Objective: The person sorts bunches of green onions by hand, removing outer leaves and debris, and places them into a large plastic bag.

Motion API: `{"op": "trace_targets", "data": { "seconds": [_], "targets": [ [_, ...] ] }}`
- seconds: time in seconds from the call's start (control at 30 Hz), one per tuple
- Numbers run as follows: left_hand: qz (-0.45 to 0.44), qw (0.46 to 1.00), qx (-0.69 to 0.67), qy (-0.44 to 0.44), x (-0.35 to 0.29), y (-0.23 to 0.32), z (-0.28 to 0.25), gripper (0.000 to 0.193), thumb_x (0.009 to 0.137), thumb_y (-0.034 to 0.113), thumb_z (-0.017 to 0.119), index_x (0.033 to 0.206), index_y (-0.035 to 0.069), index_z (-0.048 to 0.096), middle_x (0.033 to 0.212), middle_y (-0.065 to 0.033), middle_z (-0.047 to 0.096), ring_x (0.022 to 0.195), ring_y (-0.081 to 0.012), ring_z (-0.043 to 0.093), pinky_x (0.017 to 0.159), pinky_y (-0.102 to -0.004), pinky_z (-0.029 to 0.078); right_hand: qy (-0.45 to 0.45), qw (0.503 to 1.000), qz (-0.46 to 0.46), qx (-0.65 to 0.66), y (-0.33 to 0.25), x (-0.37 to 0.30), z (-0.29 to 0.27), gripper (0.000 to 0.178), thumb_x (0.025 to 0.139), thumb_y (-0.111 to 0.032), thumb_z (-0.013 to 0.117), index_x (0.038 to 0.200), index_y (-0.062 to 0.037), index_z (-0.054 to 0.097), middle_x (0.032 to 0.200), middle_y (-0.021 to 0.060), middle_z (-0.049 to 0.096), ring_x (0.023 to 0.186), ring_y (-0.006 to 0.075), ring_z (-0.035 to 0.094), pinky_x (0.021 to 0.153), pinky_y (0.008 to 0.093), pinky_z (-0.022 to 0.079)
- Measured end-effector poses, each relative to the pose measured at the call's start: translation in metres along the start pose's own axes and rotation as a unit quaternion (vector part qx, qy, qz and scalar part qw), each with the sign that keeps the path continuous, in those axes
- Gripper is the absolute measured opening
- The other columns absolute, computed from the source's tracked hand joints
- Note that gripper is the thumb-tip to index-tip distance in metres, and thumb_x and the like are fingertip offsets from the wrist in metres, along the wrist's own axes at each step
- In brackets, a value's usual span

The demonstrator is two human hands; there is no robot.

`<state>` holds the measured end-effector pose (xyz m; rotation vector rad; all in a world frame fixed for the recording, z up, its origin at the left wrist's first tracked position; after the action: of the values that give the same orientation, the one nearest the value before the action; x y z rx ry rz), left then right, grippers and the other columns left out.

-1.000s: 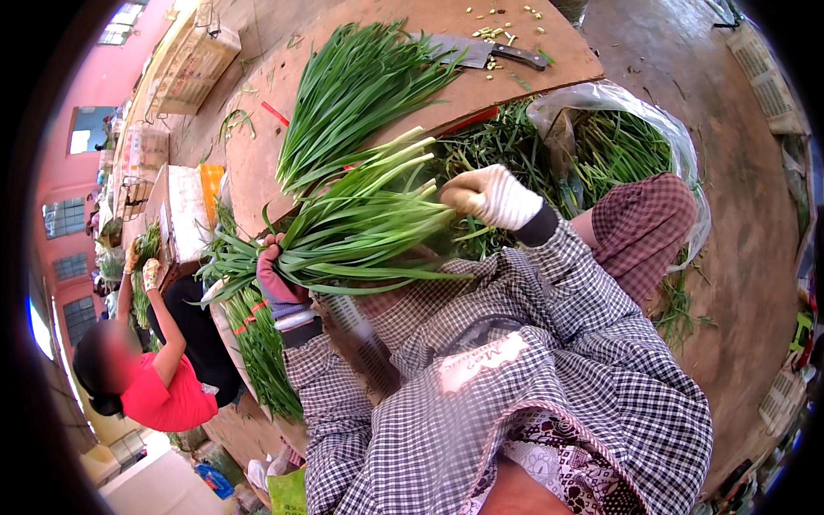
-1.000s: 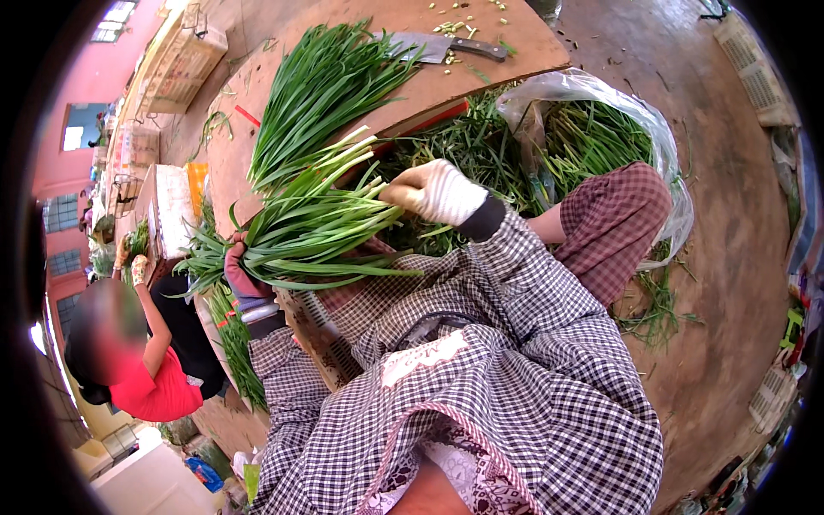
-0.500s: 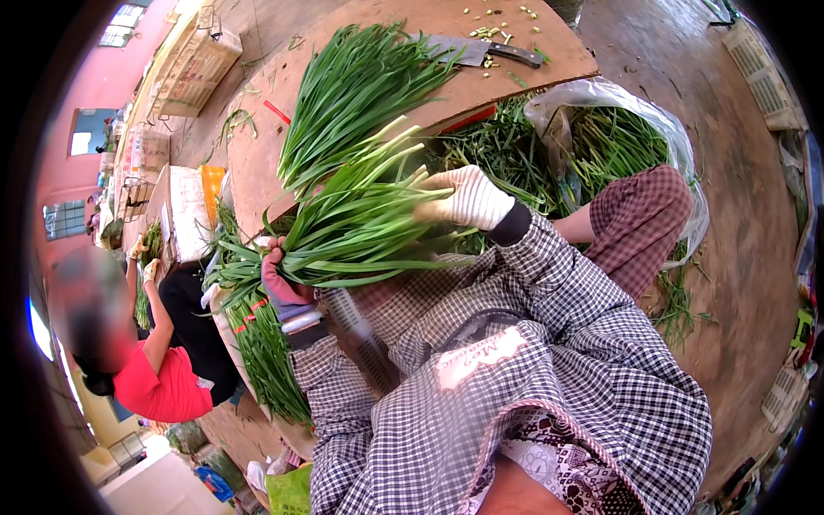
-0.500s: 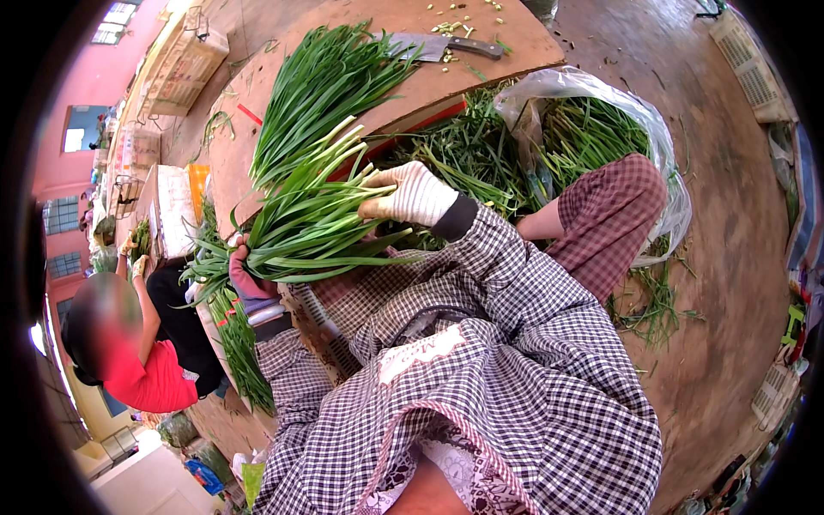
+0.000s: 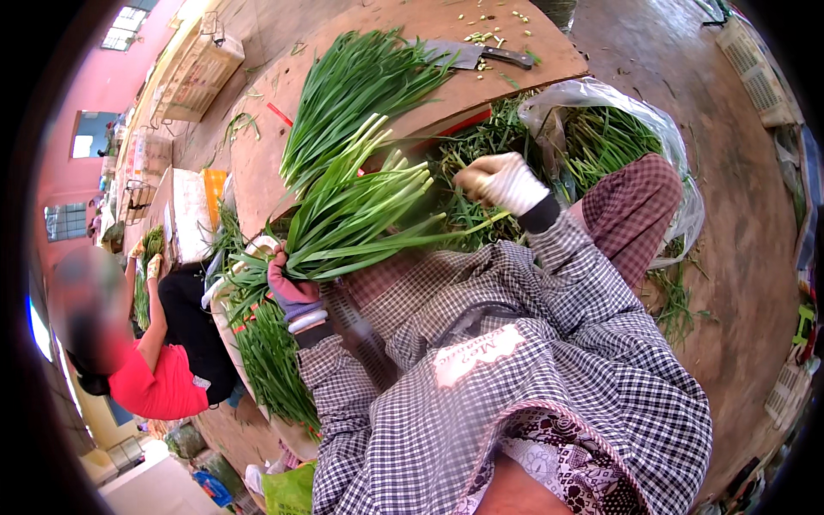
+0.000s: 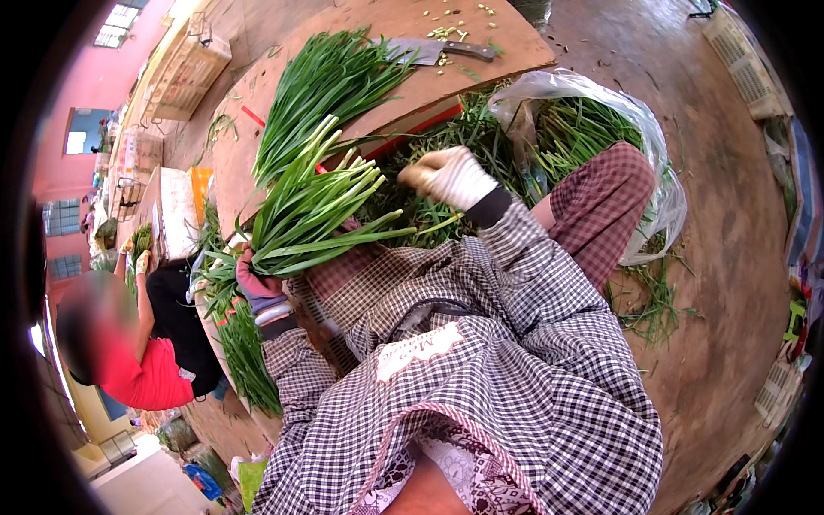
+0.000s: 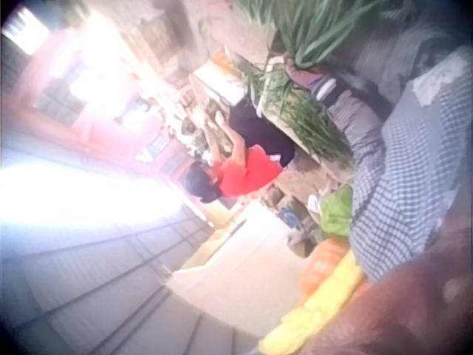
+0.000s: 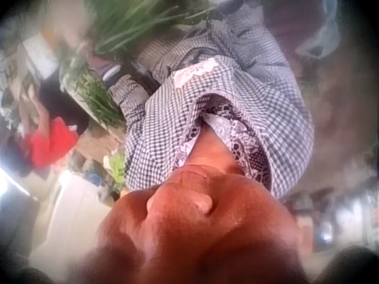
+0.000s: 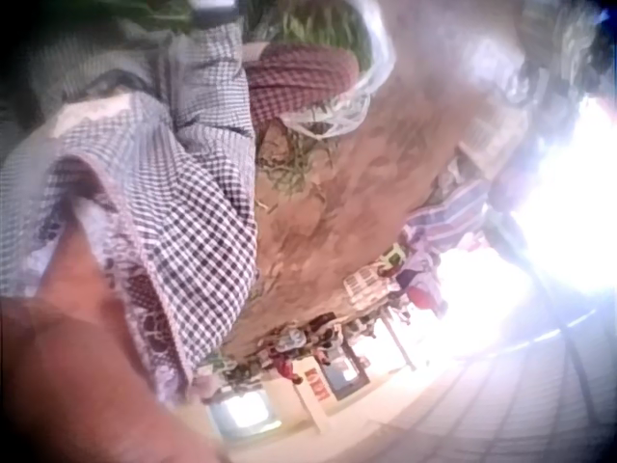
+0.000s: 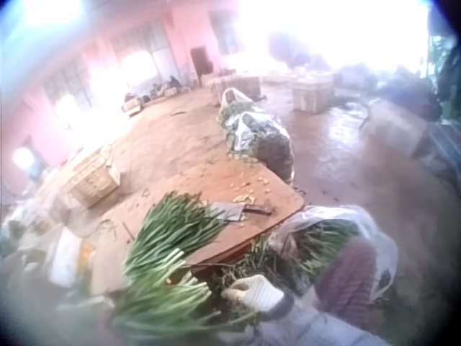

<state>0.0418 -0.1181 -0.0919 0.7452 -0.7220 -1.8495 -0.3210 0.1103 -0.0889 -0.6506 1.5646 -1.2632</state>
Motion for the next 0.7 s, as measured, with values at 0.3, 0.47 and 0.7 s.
{"op": "trace_targets", "data": {
  "seconds": [0.3,0.47,0.7],
  "targets": [
    [0.008,0.996,0.04,0.074,-0.004,-0.01,0.01,0.024,0.084,0.005,0.05,0.107,0.002,0.055,0.103,-0.0111,0.062,0.098,-0.0237,0.06,0.091,-0.0396,0.049,0.022,0.888,-0.194,-0.417,-0.025,0.022,0.067,0.046,0.072,-0.045,0.067,0.081,-0.0008,0.066,0.067,0.0187,0.061,0.065,0.0334,0.062,0.061,0.0413,0.05],
    [0.01,0.993,0.061,0.096,-0.003,-0.01,0.011,0.025,0.083,0.005,0.051,0.107,0.003,0.056,0.104,-0.0104,0.062,0.099,-0.0233,0.059,0.092,-0.0377,0.048,0.075,0.915,-0.238,-0.316,-0.033,0.02,0.05,0.033,0.07,-0.033,0.071,0.081,-0.0022,0.067,0.068,0.0147,0.063,0.063,0.0303,0.063,0.06,0.0386,0.05],
    [0.0,0.991,-0.005,0.132,-0.001,-0.019,0.016,0.027,0.082,0.004,0.055,0.108,0.002,0.058,0.106,-0.0124,0.063,0.099,-0.0239,0.06,0.091,-0.0371,0.049,0.087,0.93,-0.271,-0.234,-0.034,0.013,0.056,0.03,0.064,-0.011,0.078,0.09,-0.0021,0.066,0.068,0.0065,0.062,0.058,0.0165,0.059,0.056,0.028,0.05]
  ]
}}
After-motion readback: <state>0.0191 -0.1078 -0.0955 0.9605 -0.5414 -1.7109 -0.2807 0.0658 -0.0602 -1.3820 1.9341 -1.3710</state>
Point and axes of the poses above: each hand's wrist, its own x-axis towards the middle knuckle, its own z-axis out of the palm, y = z × x, the point moved 8 cm from there along x, towards the middle knuckle
